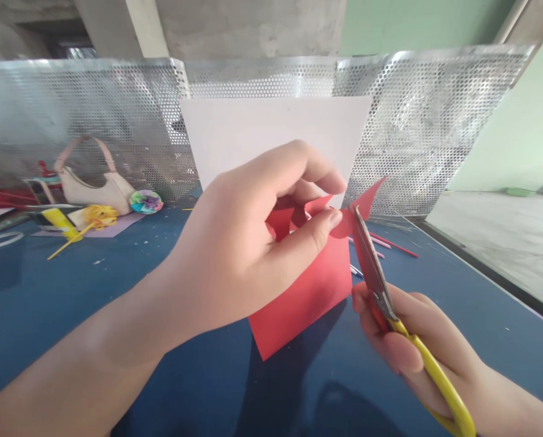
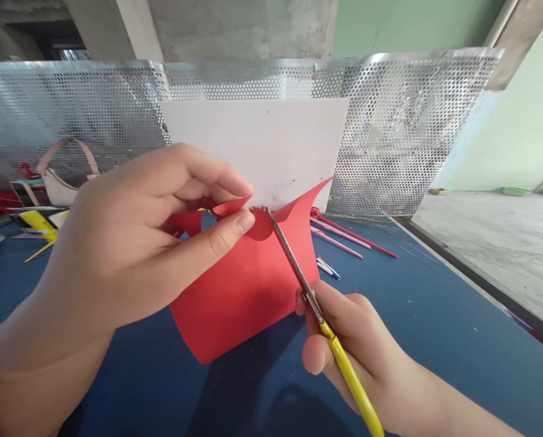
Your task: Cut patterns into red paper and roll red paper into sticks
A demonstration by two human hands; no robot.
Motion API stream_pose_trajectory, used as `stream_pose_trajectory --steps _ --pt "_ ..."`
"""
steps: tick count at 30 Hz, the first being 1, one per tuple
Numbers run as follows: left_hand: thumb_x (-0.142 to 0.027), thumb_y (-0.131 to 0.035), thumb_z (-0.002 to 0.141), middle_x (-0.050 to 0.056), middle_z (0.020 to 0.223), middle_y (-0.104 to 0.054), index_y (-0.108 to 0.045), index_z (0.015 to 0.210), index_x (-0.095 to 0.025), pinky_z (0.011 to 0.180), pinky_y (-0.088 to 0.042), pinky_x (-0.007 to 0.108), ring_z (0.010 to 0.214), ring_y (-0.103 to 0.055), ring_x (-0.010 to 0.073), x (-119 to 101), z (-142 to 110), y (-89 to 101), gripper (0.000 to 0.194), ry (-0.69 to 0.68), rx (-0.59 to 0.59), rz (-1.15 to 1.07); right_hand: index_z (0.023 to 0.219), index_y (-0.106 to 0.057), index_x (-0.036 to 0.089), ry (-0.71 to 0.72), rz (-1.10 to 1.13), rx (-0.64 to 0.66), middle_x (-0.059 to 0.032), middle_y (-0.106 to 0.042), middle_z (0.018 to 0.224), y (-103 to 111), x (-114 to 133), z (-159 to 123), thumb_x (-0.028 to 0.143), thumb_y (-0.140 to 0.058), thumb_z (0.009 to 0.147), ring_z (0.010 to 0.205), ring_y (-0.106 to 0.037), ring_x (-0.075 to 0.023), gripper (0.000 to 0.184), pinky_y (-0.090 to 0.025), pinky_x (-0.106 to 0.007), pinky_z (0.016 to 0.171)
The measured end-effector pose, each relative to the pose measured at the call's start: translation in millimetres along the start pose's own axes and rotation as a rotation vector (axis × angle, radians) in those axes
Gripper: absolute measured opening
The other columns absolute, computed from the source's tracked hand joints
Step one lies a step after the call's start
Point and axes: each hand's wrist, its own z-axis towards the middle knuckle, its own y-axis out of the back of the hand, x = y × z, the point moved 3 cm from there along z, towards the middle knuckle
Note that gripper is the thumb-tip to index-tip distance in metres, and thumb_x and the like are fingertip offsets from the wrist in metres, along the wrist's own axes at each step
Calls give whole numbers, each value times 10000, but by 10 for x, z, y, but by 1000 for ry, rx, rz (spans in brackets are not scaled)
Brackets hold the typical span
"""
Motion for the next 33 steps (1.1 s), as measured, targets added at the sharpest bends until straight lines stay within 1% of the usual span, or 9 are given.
stream_pose_trajectory --steps 3,5,8,11,16,20,26,30,33 --pt "-202 -648 1004 -37 1006 -796 -666 1113 -222 730 -631 178 954 -788 131 -2 5 -12 112 10 39 -58 909 -567 250 -77 93 19 52 -449 659 -17 10 18 883 -607 858 534 -301 -112 637 -243 -272 450" --pt "-183 -654 995 -44 988 -790 -674 1099 -220 708 -624 165 909 -784 114 -18 5 -7 112 -1 34 -61 914 -569 251 -92 113 10 54 -444 663 -24 34 38 908 -604 830 535 -288 -112 663 -230 -279 447" --pt "-199 -666 996 -57 942 -780 -686 1062 -224 649 -602 141 766 -744 69 -39 6 3 74 5 13 -52 893 -569 248 -77 102 17 53 -425 655 -27 47 43 862 -617 872 517 -304 -107 616 -238 -267 439" --pt "-189 -674 986 -52 944 -786 -694 1051 -225 622 -593 155 757 -733 81 -40 15 4 77 4 24 -54 896 -578 255 -86 102 28 49 -441 646 -12 22 16 850 -643 867 506 -320 -114 599 -240 -274 437" --pt "-213 -683 995 -78 863 -765 -704 1016 -259 555 -552 167 641 -679 60 -29 20 18 54 -26 1 2 985 -632 265 -22 71 40 35 -497 630 20 78 29 852 -545 924 475 -349 -114 596 -278 -252 408" --pt "-220 -697 977 -53 953 -792 -733 1021 -263 614 -601 184 715 -727 92 -13 19 17 71 15 7 -28 972 -624 294 20 55 24 43 -503 635 29 196 103 743 -611 970 479 -371 -116 449 -317 -246 424" --pt "-180 -683 968 -26 990 -796 -735 1043 -259 796 -668 222 900 -783 144 11 28 27 121 -5 88 -56 980 -633 283 -21 96 50 54 -471 629 13 108 48 819 -606 918 488 -352 -109 540 -279 -246 438" --pt "-173 -657 986 -38 969 -789 -732 1047 -267 721 -646 180 846 -775 116 29 38 6 135 -14 122 -80 904 -604 258 -56 121 45 55 -420 613 3 55 10 877 -596 875 499 -302 -111 619 -233 -274 443" --pt "-168 -652 993 -36 979 -786 -715 1056 -260 672 -622 155 788 -770 95 63 50 -23 128 -5 152 -142 954 -625 274 -53 127 49 53 -481 620 8 75 20 893 -589 863 489 -356 -119 627 -273 -274 435"
